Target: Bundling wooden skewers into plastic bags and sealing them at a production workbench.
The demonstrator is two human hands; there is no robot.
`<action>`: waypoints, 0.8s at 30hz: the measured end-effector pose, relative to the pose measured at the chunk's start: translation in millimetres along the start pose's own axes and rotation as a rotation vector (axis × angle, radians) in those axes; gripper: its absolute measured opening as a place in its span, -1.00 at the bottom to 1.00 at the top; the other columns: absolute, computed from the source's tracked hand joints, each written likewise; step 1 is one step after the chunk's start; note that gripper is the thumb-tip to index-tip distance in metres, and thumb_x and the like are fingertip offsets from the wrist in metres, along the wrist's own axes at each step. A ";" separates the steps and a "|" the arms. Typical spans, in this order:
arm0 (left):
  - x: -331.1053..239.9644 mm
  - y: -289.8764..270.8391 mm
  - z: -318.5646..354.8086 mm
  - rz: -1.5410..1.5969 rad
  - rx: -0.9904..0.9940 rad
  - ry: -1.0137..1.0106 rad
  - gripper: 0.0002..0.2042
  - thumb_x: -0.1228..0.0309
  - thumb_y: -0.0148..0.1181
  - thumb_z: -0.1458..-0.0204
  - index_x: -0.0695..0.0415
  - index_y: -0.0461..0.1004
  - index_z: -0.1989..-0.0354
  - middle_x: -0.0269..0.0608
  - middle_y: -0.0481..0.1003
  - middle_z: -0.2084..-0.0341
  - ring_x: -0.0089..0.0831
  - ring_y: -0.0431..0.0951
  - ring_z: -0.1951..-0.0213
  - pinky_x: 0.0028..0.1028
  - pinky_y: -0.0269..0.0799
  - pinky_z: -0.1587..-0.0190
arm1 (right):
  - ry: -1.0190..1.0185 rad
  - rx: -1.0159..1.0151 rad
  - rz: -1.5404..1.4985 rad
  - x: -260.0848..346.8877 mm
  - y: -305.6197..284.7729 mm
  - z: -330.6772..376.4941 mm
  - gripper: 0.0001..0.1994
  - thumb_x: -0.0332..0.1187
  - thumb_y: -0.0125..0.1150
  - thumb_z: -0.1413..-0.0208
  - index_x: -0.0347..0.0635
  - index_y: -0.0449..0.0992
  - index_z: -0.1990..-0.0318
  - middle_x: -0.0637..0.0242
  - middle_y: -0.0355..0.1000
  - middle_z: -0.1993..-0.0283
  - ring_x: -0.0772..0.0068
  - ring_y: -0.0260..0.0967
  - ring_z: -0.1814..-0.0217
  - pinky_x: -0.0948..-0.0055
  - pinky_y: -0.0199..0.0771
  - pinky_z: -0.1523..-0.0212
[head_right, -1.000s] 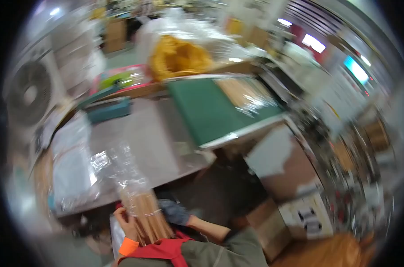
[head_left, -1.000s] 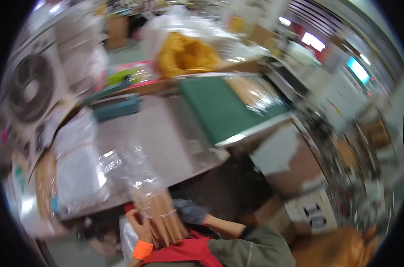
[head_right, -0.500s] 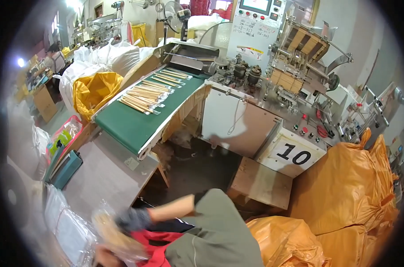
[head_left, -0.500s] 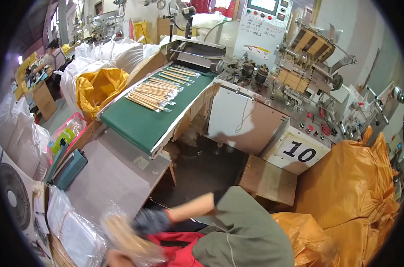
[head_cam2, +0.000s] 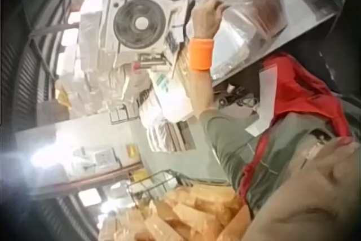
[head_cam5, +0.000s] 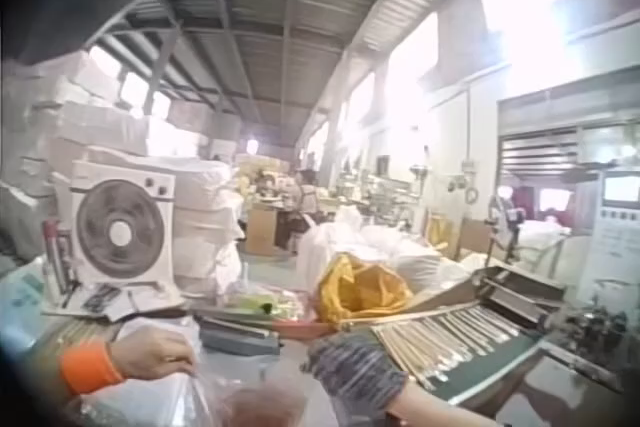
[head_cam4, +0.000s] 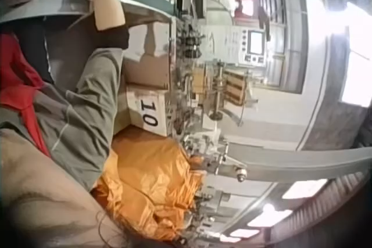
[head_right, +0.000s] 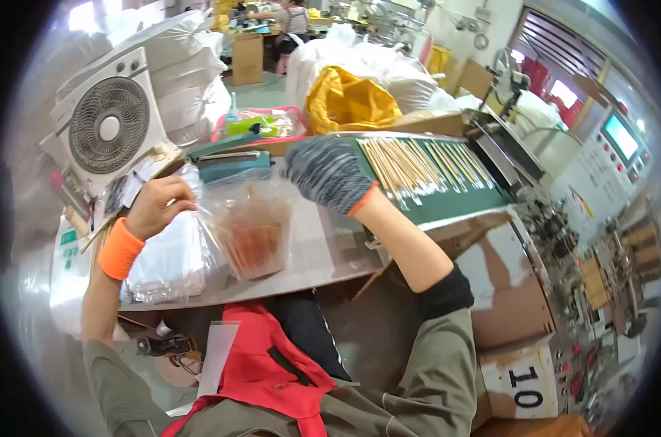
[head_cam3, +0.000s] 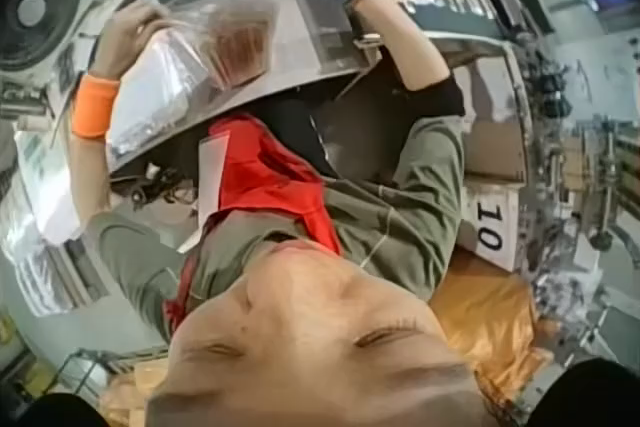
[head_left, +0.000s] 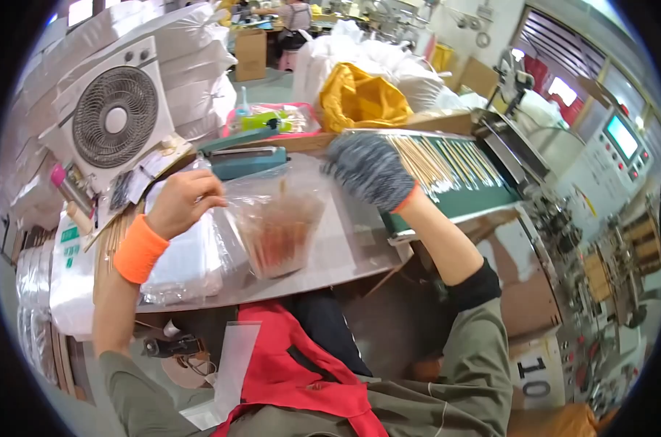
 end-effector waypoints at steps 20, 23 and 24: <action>121.4 206.9 36.7 1.289 -0.562 -0.901 -0.65 0.53 0.27 0.13 0.27 0.41 0.12 -0.20 0.49 0.28 -0.44 0.51 0.26 -0.48 0.47 0.23 | -0.582 -0.250 -0.163 8.2 227.8 -129.8 -0.86 -0.33 -0.03 0.08 -0.11 0.43 0.38 0.26 0.36 0.43 0.36 0.36 0.46 0.30 0.34 0.53; 160.0 209.8 17.7 1.470 -0.414 -0.990 -0.69 0.50 0.25 0.10 0.28 0.44 0.14 -0.20 0.52 0.32 -0.48 0.54 0.33 -0.49 0.48 0.25 | -0.138 -0.002 0.223 -53.9 269.1 -189.1 -0.78 -0.25 0.09 0.07 -0.11 0.46 0.26 0.24 0.40 0.35 0.26 0.38 0.40 0.30 0.41 0.39; 167.5 218.8 2.1 1.555 -0.318 -1.012 -0.71 0.48 0.25 0.09 0.29 0.46 0.16 -0.15 0.53 0.32 -0.47 0.55 0.34 -0.49 0.48 0.25 | -0.040 -0.433 0.177 -98.7 288.1 -185.2 -0.78 -0.24 0.18 0.10 -0.11 0.44 0.29 0.26 0.37 0.49 0.24 0.35 0.56 0.31 0.40 0.49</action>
Point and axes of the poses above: each hand's wrist, its own z-axis away from the middle knuckle, its own y-axis out of the palm, x = y × z, the point moved 3 cm from there along -z, towards the middle knuckle
